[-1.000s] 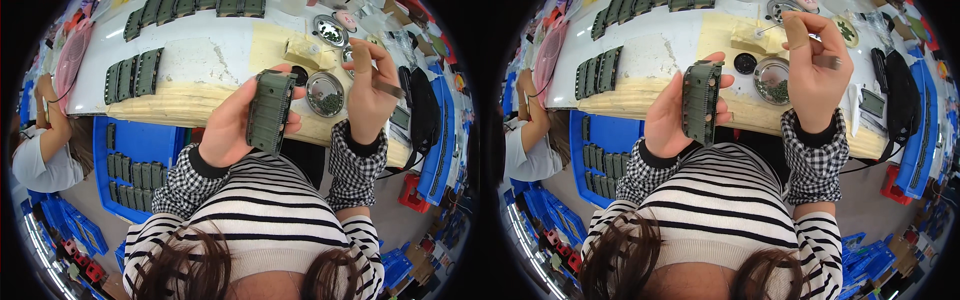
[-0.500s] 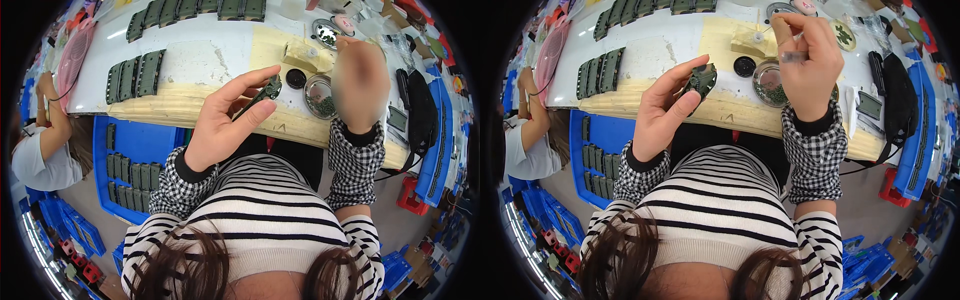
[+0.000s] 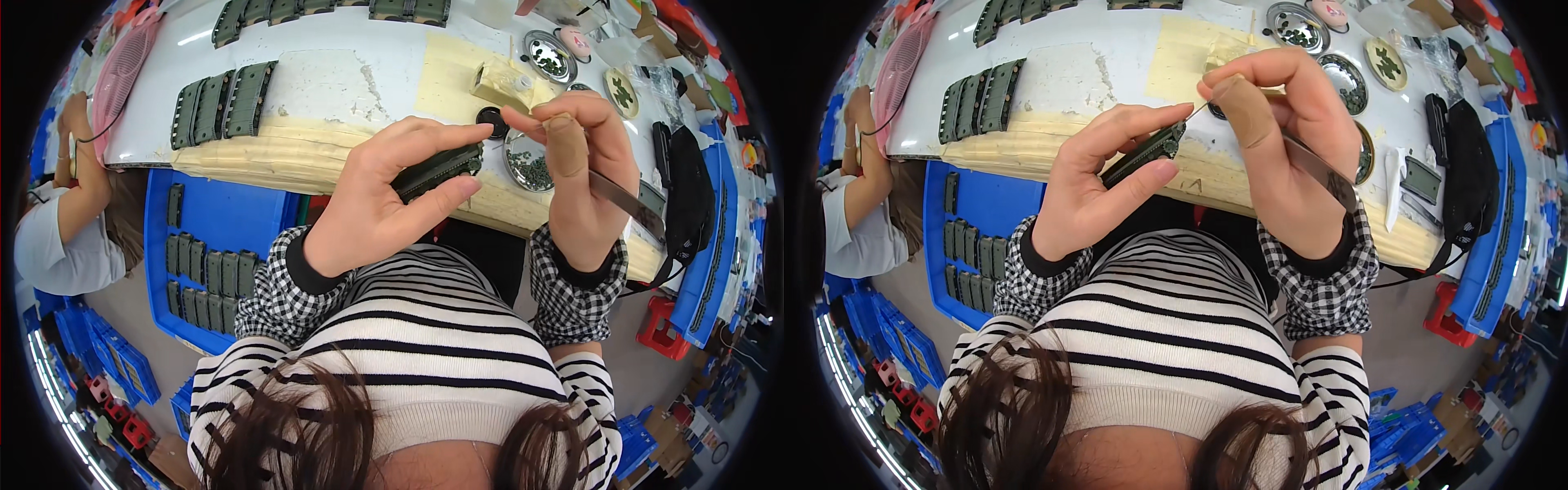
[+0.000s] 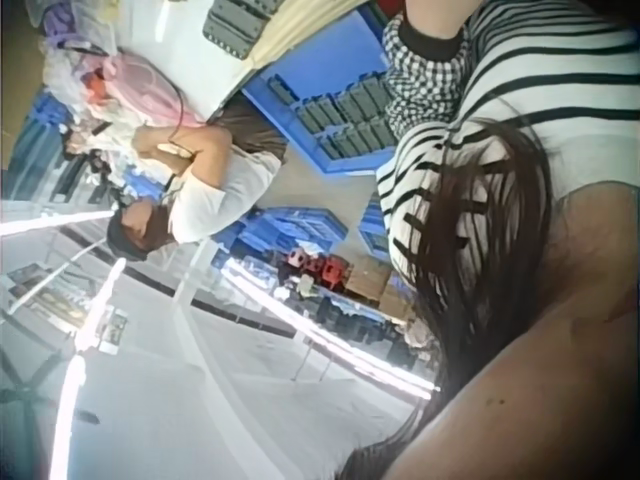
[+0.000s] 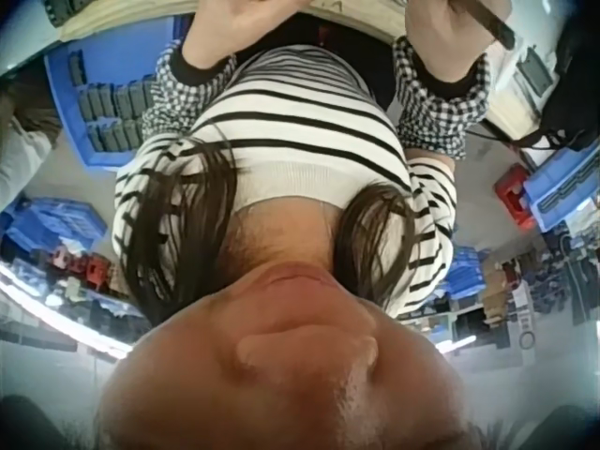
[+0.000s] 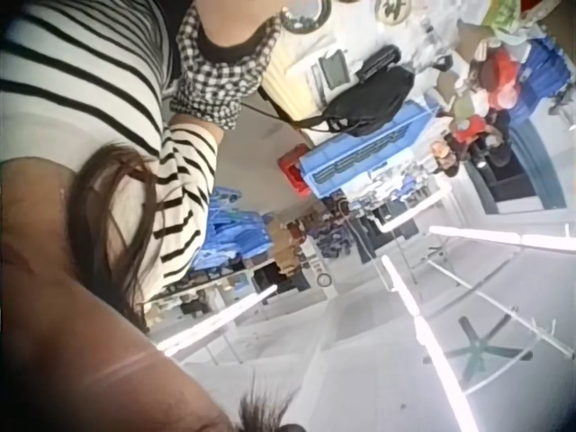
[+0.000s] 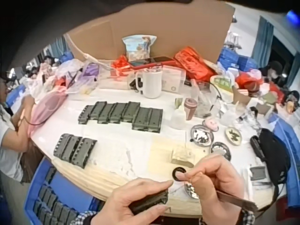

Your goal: Assembling small green toy tank models at a workbench using precision tools.

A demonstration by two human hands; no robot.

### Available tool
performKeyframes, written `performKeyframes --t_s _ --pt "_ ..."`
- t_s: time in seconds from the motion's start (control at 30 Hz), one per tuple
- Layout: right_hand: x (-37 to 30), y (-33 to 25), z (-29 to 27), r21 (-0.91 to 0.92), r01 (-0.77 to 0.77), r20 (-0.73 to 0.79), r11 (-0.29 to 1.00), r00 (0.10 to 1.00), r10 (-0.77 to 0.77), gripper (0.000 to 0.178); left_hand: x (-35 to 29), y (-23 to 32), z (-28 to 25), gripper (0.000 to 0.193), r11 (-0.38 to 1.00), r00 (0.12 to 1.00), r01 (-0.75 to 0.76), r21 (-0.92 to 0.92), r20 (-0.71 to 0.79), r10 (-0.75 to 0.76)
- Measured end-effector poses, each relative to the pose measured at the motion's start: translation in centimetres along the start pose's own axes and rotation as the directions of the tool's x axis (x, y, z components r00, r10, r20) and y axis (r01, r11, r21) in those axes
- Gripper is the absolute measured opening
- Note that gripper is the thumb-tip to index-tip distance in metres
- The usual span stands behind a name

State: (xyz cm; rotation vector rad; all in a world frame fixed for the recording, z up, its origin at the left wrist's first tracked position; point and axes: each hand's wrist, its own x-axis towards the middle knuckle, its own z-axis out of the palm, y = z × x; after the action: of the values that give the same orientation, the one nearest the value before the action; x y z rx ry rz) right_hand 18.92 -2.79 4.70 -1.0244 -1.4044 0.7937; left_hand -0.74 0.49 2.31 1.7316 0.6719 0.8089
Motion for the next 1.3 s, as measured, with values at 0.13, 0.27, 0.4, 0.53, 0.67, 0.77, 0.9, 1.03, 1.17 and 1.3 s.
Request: performKeyframes --t_s 0.13,0.27,0.4,0.53,0.67,0.77,0.9,1.03,1.17,1.3 --pt "-0.1 0.3 0.3 0.009 -0.018 0.047 1.000 0.999 0.018 0.015 -0.1 -0.3 0.1 0.040 1.000 1.000 0.001 -0.014 0.000 -0.001" --pt "0.0 0.5 0.2 -0.039 0.002 0.061 0.999 0.998 0.000 0.014 -0.2 -0.6 0.1 0.040 1.000 1.000 -0.016 -0.008 -0.007 0.016" --pt "0.0 0.5 0.3 -0.060 0.009 0.056 0.998 0.998 -0.005 0.014 -0.2 -0.8 0.1 0.039 0.999 0.999 -0.040 -0.003 -0.018 0.040" --pt "0.0 0.6 0.4 -0.057 0.008 0.061 0.998 0.998 -0.005 0.014 -0.2 -0.9 0.0 0.039 0.999 0.999 -0.034 -0.005 -0.013 0.034" --pt "0.1 0.9 0.3 -0.040 0.025 0.070 0.999 0.997 -0.022 0.014 -0.2 -0.9 0.0 0.039 0.999 0.998 -0.054 -0.006 -0.023 0.054" --pt "0.2 1.1 0.2 0.077 -0.009 -0.025 0.997 1.000 0.011 0.014 -0.2 -0.8 0.0 0.039 0.999 0.999 -0.033 -0.016 -0.024 0.033" --pt "1.8 1.7 -0.6 -0.135 0.052 -0.254 0.989 0.964 -0.085 0.018 -0.3 -0.8 0.0 0.039 0.998 0.999 0.015 -0.066 -0.028 -0.017" --pt "2.8 4.7 -3.0 -0.672 0.188 -0.089 0.716 0.940 -0.330 0.013 -0.2 -0.5 -0.1 0.039 0.993 0.998 0.054 -0.104 -0.029 -0.057" --pt "3.1 5.5 -2.7 -0.754 0.162 -0.038 0.636 0.957 -0.289 0.011 -0.2 -0.8 -0.1 0.038 0.995 0.997 0.060 -0.085 -0.048 -0.064" --pt "2.7 4.0 -1.9 -0.726 0.109 -0.140 0.680 0.943 -0.301 0.006 -0.2 -0.7 -0.1 0.039 0.992 0.995 0.081 -0.097 -0.044 -0.086"
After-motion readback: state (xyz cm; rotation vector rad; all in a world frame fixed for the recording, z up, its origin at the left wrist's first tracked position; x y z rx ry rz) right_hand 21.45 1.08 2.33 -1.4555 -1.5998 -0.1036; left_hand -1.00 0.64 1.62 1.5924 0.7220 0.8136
